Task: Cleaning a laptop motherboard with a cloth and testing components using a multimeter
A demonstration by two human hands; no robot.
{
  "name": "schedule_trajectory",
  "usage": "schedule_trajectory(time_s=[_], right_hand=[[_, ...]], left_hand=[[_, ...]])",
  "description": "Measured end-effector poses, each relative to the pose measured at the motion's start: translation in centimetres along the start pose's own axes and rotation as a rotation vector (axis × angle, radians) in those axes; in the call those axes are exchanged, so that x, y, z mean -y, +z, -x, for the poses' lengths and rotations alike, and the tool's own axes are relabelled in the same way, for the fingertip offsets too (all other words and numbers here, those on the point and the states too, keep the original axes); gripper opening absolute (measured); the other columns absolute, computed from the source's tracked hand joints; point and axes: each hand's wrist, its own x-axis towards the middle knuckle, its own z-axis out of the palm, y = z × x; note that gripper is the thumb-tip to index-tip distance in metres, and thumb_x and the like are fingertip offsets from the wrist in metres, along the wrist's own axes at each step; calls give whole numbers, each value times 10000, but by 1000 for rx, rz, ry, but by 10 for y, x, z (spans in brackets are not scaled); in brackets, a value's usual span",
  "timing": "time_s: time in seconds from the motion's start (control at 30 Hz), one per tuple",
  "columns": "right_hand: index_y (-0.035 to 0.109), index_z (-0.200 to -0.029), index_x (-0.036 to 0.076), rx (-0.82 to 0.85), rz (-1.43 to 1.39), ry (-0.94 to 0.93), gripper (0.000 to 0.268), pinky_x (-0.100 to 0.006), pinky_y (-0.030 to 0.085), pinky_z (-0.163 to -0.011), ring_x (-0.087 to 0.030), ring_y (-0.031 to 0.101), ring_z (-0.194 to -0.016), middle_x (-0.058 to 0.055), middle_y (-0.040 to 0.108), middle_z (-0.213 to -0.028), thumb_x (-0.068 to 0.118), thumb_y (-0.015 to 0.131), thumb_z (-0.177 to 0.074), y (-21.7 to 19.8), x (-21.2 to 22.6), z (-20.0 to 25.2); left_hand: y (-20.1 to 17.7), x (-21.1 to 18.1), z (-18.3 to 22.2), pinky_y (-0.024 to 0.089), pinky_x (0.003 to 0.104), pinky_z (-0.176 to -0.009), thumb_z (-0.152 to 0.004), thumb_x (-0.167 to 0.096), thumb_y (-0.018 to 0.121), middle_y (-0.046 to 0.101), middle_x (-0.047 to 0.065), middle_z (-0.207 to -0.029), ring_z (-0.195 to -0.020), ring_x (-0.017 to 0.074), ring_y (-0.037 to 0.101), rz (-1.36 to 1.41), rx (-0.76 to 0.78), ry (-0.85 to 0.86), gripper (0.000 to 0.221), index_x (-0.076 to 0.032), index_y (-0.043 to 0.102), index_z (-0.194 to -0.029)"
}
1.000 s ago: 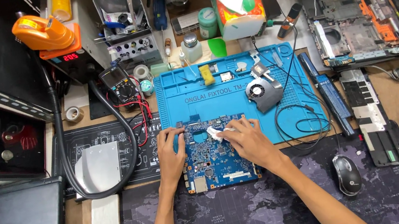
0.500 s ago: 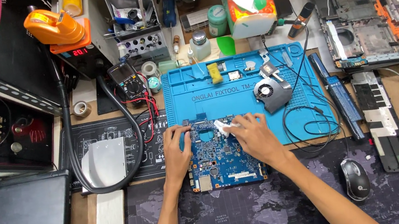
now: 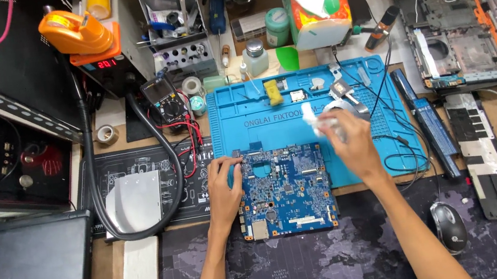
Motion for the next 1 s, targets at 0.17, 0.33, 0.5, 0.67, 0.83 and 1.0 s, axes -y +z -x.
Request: schedule_trajectory(time_s=[0.17,0.33,0.5,0.67,0.83,1.0], right_hand=[[641,-1312,122,-45,197,25,316,-663,232,-1139,-403,434,-1428,-226,446,-1543,253,650,-1025,-7,61,1],[700,-1211,266,-37,330,-177,205,-391,390,-1038,-140,647,-1163,19,656,-1187,331,679,-1018,40,59,0],[757,-1138,101,238,-268,-27,173,-351,591,-869,-259,758,-969,-87,762,-1032,173,651,-1022,96,87,-45],[760,-1129,105,289,-330,72,194,-339,610,-724,-217,769,-825,-86,768,-953,224,656,-1016,182,79,-92],[792,-1012,24,260,-234,152,229,-351,607,-674,-283,756,-759,-120,757,-803,206,656,-985,223,101,-112],[790,-866,16,314,-302,297,418,-423,568,-717,-340,733,-736,-137,724,-643,423,707,-909,242,93,-120]], left_hand=[[-4,-17,-1,465,403,-1005,-1036,-82,536,571,48,-1039,-1138,231,578,11,-28,-9,170,-103,699,-1081],[4,4,3,481,417,-996,-1053,-84,520,587,43,-1038,-1102,230,597,75,-86,-33,181,-105,697,-1087],[-2,0,2,535,393,-871,-1042,-67,527,600,11,-957,-954,221,643,76,-351,-49,190,-142,699,-1066],[-10,-14,1,529,380,-838,-1041,-78,535,578,20,-916,-914,231,633,35,-469,-73,164,-124,690,-1020],[-13,-16,-3,496,380,-874,-1029,-66,540,561,17,-912,-913,230,616,23,-512,-76,167,-120,690,-981],[-10,-11,-4,475,399,-865,-1024,-56,531,553,20,-934,-891,221,585,10,-471,-89,164,-106,673,-962]])
